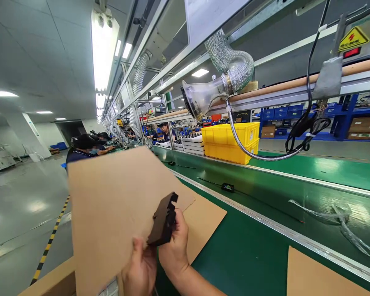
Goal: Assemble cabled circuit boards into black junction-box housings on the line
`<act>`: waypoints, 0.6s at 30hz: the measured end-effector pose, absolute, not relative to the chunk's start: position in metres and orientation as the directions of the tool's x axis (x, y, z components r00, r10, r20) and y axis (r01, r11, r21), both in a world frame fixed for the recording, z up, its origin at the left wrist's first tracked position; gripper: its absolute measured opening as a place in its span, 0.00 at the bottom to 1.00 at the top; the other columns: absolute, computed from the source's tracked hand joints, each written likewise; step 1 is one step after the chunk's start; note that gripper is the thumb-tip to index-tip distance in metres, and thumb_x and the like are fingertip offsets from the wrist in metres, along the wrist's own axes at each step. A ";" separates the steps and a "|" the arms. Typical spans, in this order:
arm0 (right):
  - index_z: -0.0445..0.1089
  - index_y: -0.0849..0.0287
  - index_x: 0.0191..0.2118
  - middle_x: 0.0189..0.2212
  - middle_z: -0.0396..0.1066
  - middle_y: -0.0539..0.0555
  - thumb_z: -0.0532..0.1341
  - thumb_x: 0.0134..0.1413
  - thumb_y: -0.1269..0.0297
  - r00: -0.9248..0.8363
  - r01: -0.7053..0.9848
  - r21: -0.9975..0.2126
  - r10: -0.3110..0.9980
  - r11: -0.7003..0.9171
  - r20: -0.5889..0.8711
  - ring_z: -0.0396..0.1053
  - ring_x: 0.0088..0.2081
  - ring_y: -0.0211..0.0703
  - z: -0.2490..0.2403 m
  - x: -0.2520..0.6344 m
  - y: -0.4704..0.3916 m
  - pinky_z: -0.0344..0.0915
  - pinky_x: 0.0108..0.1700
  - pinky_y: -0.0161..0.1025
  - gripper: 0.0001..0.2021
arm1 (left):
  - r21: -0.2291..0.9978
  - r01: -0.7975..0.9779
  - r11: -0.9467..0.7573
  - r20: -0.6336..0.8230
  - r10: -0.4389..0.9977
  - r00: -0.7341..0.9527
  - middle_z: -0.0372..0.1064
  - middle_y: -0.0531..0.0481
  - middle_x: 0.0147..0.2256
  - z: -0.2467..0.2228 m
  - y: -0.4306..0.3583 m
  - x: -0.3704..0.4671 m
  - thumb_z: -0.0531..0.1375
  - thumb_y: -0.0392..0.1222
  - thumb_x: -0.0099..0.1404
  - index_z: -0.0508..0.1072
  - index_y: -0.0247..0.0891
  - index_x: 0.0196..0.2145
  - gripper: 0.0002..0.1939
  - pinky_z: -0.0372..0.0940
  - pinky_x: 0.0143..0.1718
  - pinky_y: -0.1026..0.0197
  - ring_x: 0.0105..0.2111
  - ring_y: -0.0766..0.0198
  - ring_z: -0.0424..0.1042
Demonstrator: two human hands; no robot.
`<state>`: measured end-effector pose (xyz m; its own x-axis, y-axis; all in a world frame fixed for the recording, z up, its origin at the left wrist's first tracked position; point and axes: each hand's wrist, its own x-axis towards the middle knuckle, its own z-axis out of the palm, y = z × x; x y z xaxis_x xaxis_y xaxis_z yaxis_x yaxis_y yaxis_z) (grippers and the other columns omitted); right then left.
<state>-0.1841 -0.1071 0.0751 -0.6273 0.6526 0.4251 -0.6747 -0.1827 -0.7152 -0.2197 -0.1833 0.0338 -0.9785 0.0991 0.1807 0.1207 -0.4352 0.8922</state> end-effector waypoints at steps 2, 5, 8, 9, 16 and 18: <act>0.69 0.57 0.38 0.29 0.69 0.50 0.62 0.52 0.54 -0.648 -0.665 -0.711 0.649 -0.228 0.399 0.64 0.26 0.38 0.080 -0.177 -0.100 0.65 0.22 0.33 0.12 | 0.794 0.181 -0.581 0.173 -0.070 -0.982 0.73 0.42 0.49 0.066 -0.179 -0.242 0.54 0.50 0.70 0.66 0.39 0.57 0.22 0.73 0.46 0.53 0.51 0.52 0.71; 0.69 0.58 0.41 0.34 0.70 0.53 0.59 0.55 0.53 -0.703 -0.562 -0.809 0.615 -0.174 0.357 0.63 0.24 0.38 0.061 -0.163 -0.079 0.64 0.19 0.34 0.14 | 0.676 0.232 -0.699 0.213 -0.116 -0.970 0.75 0.46 0.45 0.125 -0.190 -0.286 0.58 0.35 0.65 0.69 0.39 0.53 0.18 0.76 0.35 0.58 0.42 0.56 0.76; 0.68 0.60 0.39 0.31 0.69 0.54 0.52 0.62 0.59 -0.731 -0.360 -0.905 0.533 0.228 0.425 0.64 0.27 0.40 0.021 -0.157 -0.051 0.65 0.25 0.35 0.11 | 0.637 0.236 -0.734 0.274 -0.070 -0.959 0.76 0.49 0.43 0.181 -0.205 -0.332 0.56 0.32 0.64 0.69 0.42 0.52 0.19 0.76 0.36 0.58 0.39 0.60 0.77; 0.67 0.60 0.38 0.31 0.68 0.54 0.50 0.64 0.62 -0.748 -0.270 -0.863 0.471 0.427 0.468 0.65 0.29 0.41 0.008 -0.159 -0.041 0.66 0.27 0.36 0.11 | 0.630 0.230 -0.742 0.288 -0.051 -0.956 0.76 0.49 0.43 0.197 -0.207 -0.346 0.56 0.31 0.64 0.69 0.42 0.52 0.19 0.76 0.37 0.58 0.39 0.60 0.77; 0.65 0.58 0.31 0.34 0.67 0.55 0.54 0.50 0.79 -0.906 -0.074 -0.492 0.147 0.867 0.397 0.64 0.41 0.47 -0.012 -0.171 0.003 0.59 0.39 0.39 0.08 | 0.702 0.120 -0.702 0.223 0.056 -0.973 0.74 0.49 0.40 0.205 -0.190 -0.401 0.54 0.28 0.66 0.67 0.38 0.52 0.17 0.75 0.37 0.60 0.35 0.64 0.76; 0.66 0.58 0.31 0.35 0.67 0.55 0.55 0.49 0.79 -0.936 -0.066 -0.431 0.094 0.900 0.340 0.63 0.41 0.47 -0.003 -0.161 0.009 0.58 0.38 0.38 0.09 | 0.746 0.068 -0.662 0.153 0.071 -0.986 0.73 0.49 0.40 0.174 -0.185 -0.402 0.55 0.30 0.67 0.68 0.37 0.51 0.15 0.74 0.36 0.59 0.35 0.64 0.75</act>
<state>-0.1607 0.0085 -0.0034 -0.9359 0.0939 0.3395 -0.0660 0.9000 -0.4308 -0.4024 -0.1845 0.1739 -0.9856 0.0714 0.1535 0.0682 -0.6621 0.7463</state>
